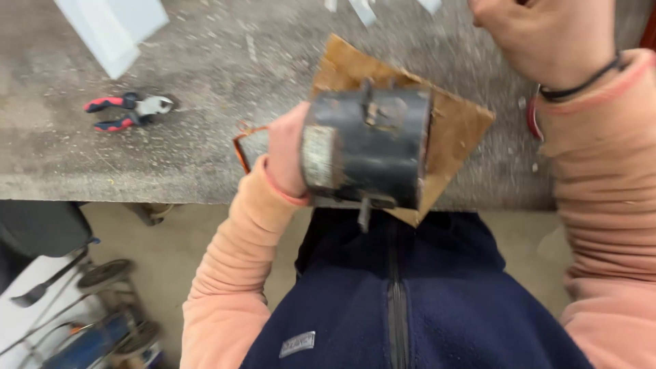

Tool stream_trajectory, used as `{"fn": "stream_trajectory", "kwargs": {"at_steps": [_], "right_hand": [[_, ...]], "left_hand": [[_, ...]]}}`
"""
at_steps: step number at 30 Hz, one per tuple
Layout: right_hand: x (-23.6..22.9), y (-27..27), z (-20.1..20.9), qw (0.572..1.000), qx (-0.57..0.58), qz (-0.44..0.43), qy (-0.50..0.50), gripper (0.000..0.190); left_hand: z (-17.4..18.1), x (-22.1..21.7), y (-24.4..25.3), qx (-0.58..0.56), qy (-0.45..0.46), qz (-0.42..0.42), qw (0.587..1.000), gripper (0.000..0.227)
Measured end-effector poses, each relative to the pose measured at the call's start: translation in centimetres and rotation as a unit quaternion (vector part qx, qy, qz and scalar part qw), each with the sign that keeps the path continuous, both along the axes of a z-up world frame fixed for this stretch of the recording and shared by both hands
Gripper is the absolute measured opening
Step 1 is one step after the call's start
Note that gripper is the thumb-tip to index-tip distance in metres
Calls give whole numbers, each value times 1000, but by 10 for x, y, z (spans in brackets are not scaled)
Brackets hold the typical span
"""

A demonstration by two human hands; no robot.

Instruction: The person works on an electric motor stator held on the bench, pressing white insulation slot liners into the stator slots by hand and adjusting the copper windings inside the housing. They then pick up a rectangular copper coil and shape and align it with both hands.

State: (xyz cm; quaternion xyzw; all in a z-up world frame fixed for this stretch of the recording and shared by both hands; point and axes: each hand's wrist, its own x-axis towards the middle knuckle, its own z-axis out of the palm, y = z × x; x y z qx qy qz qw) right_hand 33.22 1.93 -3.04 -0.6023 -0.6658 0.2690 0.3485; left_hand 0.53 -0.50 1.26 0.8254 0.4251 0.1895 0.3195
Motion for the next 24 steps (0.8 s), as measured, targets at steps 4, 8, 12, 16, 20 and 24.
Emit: {"fn": "stream_trajectory", "kwargs": {"at_steps": [4,8,12,16,20,24], "right_hand": [[25,-54,24,986,-50,56,150,6],[30,-89,35,993,-94,62,40,19],[12,-95,24,995,-13,99,-7,16],[-5,-93,17,986,48,157,15,28],[-13,-91,19,974,127,180,-50,30],[-15,-90,17,968,137,189,-98,32]], "left_hand": [[14,18,2,-104,-72,-11,992,30],[13,22,0,-242,-153,-7,958,47],[13,23,-2,-188,-93,-23,977,46],[2,19,-3,-354,-196,71,912,47],[8,21,-1,-205,-49,-20,977,44],[13,25,2,-264,-110,-5,958,46]]}}
